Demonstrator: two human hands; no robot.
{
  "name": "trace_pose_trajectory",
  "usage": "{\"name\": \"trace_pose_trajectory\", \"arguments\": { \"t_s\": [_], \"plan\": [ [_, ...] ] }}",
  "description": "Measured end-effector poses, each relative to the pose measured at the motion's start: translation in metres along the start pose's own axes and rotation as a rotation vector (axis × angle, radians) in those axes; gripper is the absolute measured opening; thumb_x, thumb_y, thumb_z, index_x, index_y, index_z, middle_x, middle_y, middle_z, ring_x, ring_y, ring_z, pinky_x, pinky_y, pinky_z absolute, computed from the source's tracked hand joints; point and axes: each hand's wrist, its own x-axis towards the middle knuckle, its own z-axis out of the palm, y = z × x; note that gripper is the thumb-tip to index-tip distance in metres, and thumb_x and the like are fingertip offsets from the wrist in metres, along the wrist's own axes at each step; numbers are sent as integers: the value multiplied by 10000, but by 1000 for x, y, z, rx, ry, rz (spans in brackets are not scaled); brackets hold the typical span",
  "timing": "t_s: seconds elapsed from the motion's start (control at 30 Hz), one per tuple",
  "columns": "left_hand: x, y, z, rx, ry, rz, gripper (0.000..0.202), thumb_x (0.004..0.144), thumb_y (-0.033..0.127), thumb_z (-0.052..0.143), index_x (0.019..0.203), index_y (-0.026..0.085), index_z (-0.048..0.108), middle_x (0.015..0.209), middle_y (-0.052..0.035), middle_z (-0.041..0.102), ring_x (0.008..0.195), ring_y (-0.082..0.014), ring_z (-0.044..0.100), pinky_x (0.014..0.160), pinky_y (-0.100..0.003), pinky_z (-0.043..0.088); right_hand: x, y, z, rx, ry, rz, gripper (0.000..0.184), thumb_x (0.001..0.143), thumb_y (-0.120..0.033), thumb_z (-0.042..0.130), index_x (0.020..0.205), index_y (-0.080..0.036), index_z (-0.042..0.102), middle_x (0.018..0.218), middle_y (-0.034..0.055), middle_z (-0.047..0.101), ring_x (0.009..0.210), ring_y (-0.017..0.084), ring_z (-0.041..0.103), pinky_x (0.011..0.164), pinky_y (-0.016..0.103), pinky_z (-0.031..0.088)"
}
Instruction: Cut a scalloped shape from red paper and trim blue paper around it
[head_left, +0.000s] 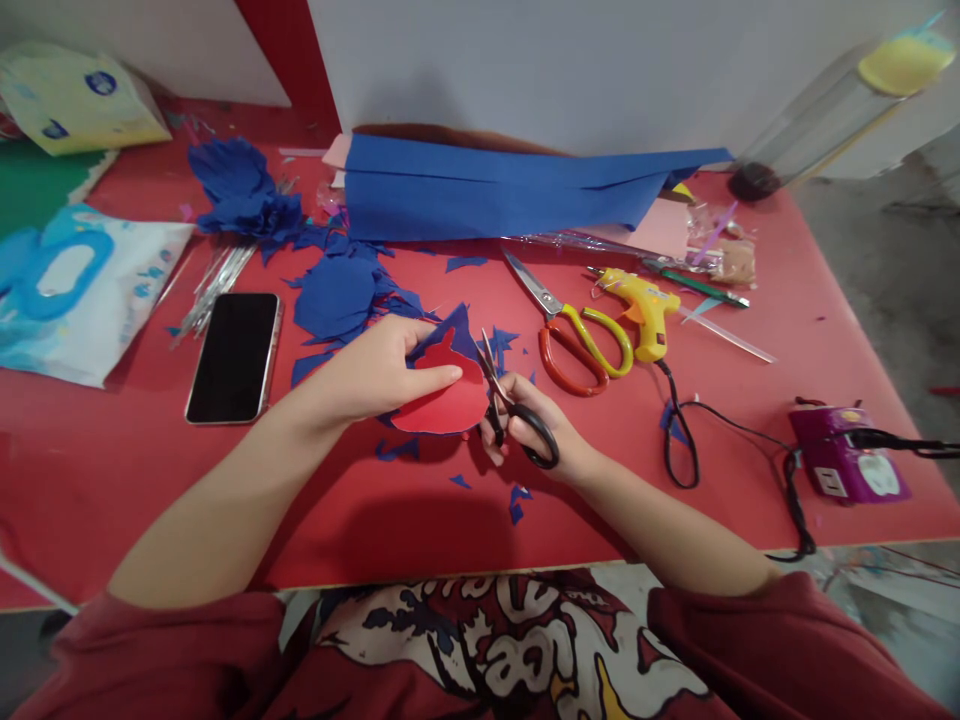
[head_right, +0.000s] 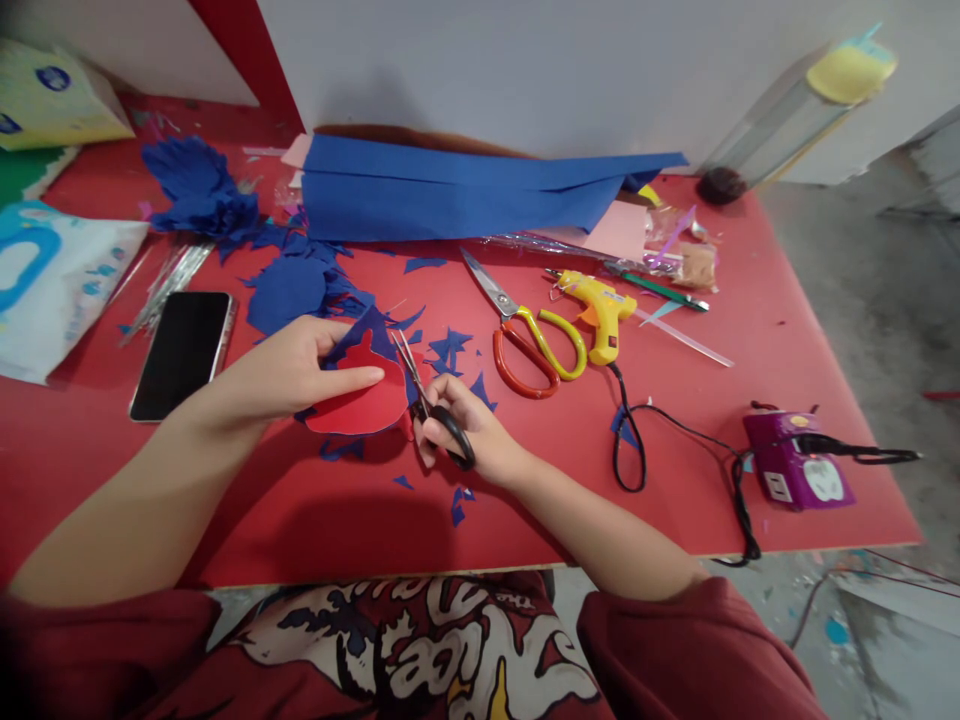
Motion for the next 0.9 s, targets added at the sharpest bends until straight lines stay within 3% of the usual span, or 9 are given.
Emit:
{"name": "trace_pose_trajectory", "arguments": {
  "t_s": [0.17,0.3,0.43,0.63,0.77,0.9],
  "plan": [
    [-2,1,-6,83,73,-49,239,706,356,581,765,129,630,762,-39,671,685,-173,597,612,-277,488,2,0,0,-13,-67,1,399,757,-489,621,798,-208,340,609,-64,524,468,73,513,484,223,405],
    [-3,4,-7,40,70,-19,203,720,314,583,819,148,644,809,-22,686,710,-161,608,658,-266,499,2,0,0,-20,-75,7,404,752,-495,621,791,-211,336,600,-67,522,460,75,511,480,226,407],
    [-3,5,-5,55,16,25,237,730,288,573,909,155,651,920,-24,701,829,-186,631,782,-292,501,1,2,0,-23,16,-30,409,742,-500,627,796,-216,338,598,-73,515,467,76,511,470,218,401],
    [-1,-5,12,284,-33,-8,571,720,382,586,1222,121,513,1262,-125,560,1116,-274,547,969,-397,416,4,1,-1,-72,198,-109,441,668,-417,724,769,-220,343,601,-81,511,460,68,494,445,199,372],
    [0,-9,24,282,-87,26,526,743,394,564,1214,165,506,1247,-101,571,1120,-255,549,961,-368,428,6,2,1,-111,348,-104,515,561,-300,804,752,-226,331,579,-110,460,460,52,434,455,183,361],
    [1,-9,29,294,-70,78,451,766,354,543,1172,161,517,1216,-96,584,1096,-241,561,946,-339,435,7,4,1,-131,387,-72,518,563,-280,797,772,-232,326,552,-124,443,411,49,395,414,178,323]
  ]
}}
